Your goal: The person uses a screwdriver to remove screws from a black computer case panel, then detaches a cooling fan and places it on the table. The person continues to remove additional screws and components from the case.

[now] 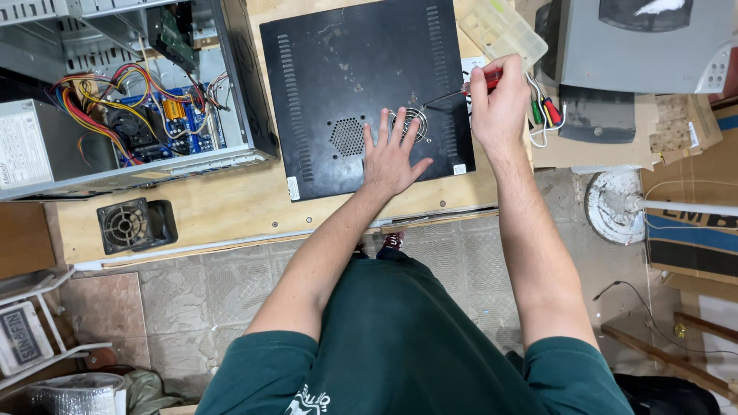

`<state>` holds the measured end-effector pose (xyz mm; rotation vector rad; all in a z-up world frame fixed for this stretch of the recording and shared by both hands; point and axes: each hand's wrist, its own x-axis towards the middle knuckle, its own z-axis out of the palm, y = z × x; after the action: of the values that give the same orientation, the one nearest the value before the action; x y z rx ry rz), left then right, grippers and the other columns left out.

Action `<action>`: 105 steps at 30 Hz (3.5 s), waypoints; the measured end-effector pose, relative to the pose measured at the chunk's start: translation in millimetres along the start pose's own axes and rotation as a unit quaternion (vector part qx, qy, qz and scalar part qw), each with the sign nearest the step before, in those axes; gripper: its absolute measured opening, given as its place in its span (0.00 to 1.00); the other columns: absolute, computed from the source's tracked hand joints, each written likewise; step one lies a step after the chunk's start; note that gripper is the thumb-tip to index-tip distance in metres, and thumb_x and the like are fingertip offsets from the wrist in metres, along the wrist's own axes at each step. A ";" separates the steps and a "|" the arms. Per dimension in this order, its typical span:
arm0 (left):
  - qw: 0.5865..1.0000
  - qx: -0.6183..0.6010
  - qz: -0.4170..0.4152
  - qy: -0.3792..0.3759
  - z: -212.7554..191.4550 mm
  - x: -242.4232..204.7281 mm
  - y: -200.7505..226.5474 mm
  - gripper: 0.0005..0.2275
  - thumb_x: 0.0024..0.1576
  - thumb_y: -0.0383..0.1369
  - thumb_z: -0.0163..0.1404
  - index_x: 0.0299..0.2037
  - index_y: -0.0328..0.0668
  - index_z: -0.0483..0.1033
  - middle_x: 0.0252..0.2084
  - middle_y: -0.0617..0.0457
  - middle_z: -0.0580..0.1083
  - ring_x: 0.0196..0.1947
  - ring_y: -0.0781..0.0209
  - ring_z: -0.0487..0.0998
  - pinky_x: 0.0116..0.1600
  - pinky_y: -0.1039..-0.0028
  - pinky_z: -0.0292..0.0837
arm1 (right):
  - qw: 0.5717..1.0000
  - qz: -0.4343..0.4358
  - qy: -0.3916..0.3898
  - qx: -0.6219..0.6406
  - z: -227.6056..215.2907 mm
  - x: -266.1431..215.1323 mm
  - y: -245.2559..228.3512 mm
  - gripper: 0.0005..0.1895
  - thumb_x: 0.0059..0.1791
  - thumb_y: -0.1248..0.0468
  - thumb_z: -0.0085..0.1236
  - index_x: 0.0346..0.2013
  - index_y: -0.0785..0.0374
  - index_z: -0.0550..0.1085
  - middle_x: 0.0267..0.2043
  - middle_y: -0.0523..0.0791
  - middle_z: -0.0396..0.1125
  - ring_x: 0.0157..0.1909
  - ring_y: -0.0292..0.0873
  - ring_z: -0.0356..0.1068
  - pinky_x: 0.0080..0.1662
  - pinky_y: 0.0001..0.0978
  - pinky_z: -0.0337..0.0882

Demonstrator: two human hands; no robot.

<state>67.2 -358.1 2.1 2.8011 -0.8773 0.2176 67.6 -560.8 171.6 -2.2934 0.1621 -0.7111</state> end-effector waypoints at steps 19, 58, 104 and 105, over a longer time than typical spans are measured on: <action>1.000 -0.007 0.014 0.021 4.5 -1.7 -4.8 0.44 0.63 0.71 0.51 0.84 0.58 0.61 0.88 0.48 0.53 0.87 0.34 0.48 0.81 0.26 0.47 | 0.999 0.020 -0.027 -0.006 2.2 5.8 -13.0 0.07 0.63 0.64 0.55 0.45 0.63 0.68 0.34 0.46 0.77 0.36 0.45 0.80 0.44 0.41 0.75; 0.998 -0.025 0.003 -0.058 -17.2 1.4 -2.6 0.42 0.66 0.71 0.37 0.86 0.59 0.57 0.89 0.48 0.50 0.88 0.37 0.43 0.82 0.28 0.40 | 0.994 -0.008 -0.105 -0.005 3.5 36.0 6.4 0.08 0.63 0.61 0.55 0.44 0.61 0.68 0.33 0.47 0.77 0.36 0.48 0.81 0.44 0.45 0.74; 0.999 -0.027 0.010 -0.039 -13.4 -0.8 -4.2 0.41 0.67 0.70 0.38 0.85 0.59 0.58 0.89 0.48 0.50 0.88 0.36 0.44 0.82 0.28 0.41 | 0.994 -0.009 -0.109 -0.011 4.0 37.2 7.9 0.08 0.62 0.61 0.56 0.44 0.61 0.69 0.34 0.47 0.77 0.37 0.49 0.80 0.44 0.46 0.73; 0.999 -0.027 0.010 -0.039 -13.2 -0.7 -4.2 0.41 0.67 0.70 0.38 0.85 0.59 0.58 0.89 0.48 0.50 0.88 0.36 0.44 0.82 0.28 0.41 | 0.994 -0.009 -0.109 -0.012 4.4 37.3 9.5 0.08 0.62 0.61 0.56 0.44 0.61 0.69 0.34 0.47 0.77 0.37 0.49 0.80 0.44 0.46 0.73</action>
<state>68.0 -351.2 14.2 2.7687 -0.9160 0.0863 102.2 -576.6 179.2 -2.3782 0.0485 -0.4652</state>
